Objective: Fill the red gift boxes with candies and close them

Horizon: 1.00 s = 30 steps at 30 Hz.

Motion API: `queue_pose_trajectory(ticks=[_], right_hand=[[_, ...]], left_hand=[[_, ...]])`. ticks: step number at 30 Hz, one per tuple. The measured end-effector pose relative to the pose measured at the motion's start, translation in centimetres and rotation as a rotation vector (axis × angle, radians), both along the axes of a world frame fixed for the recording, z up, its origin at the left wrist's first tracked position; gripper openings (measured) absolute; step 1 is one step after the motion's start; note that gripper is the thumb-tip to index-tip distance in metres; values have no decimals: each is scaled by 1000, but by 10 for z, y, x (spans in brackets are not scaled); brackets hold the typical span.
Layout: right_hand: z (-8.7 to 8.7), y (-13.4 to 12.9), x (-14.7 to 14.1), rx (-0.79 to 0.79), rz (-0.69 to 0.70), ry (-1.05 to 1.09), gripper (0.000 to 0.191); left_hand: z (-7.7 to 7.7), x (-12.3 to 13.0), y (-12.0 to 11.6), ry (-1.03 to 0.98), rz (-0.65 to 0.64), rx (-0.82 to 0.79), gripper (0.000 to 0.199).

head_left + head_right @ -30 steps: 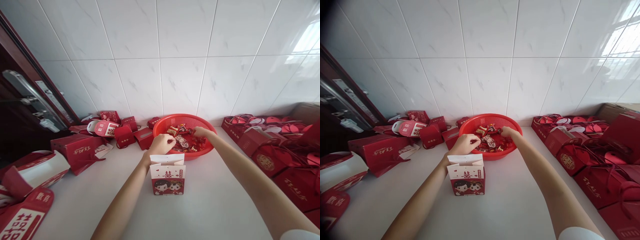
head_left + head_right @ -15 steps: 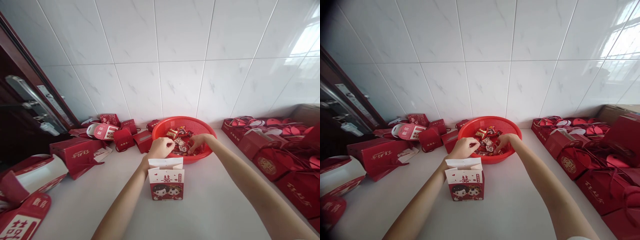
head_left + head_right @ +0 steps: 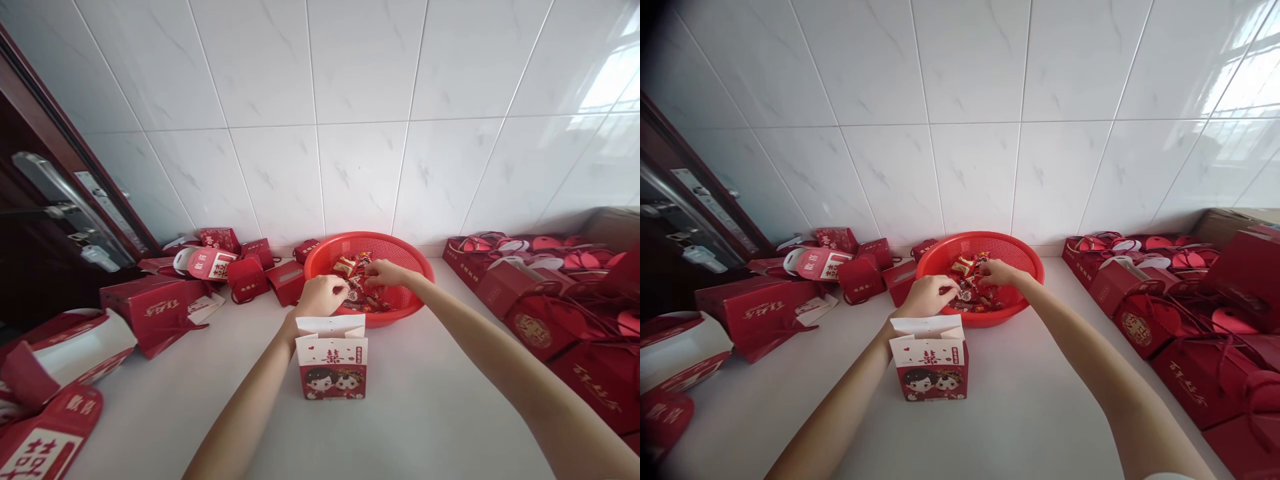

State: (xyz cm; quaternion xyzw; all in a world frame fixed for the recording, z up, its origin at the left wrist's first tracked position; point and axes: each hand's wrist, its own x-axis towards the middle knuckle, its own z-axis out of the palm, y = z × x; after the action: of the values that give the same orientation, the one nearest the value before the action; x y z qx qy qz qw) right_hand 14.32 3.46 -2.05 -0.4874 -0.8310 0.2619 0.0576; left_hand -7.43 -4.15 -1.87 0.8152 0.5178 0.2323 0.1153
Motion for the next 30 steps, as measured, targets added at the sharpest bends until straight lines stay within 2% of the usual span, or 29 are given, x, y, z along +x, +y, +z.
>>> queue_pose_trajectory(ticks=[3, 12, 17, 21, 25, 30], right_hand=[[-2, 3, 1, 70, -34, 27, 33], [-5, 6, 2, 126, -84, 64, 35], [-5, 5, 3, 132, -68, 116, 40], [4, 3, 2, 113, -14, 170, 39], [13, -1, -12, 46, 82, 188, 35], [1, -3, -37, -110, 202, 102, 18]], left_hand=[[0, 0, 0, -5, 4, 5, 25], [-2, -1, 1, 2, -11, 19, 25], [-7, -2, 2, -21, -8, 44, 25], [-7, -2, 3, -23, 1, 50, 25], [-3, -2, 3, 1, 17, 5, 24], [1, 0, 1, 45, 31, -8, 26]])
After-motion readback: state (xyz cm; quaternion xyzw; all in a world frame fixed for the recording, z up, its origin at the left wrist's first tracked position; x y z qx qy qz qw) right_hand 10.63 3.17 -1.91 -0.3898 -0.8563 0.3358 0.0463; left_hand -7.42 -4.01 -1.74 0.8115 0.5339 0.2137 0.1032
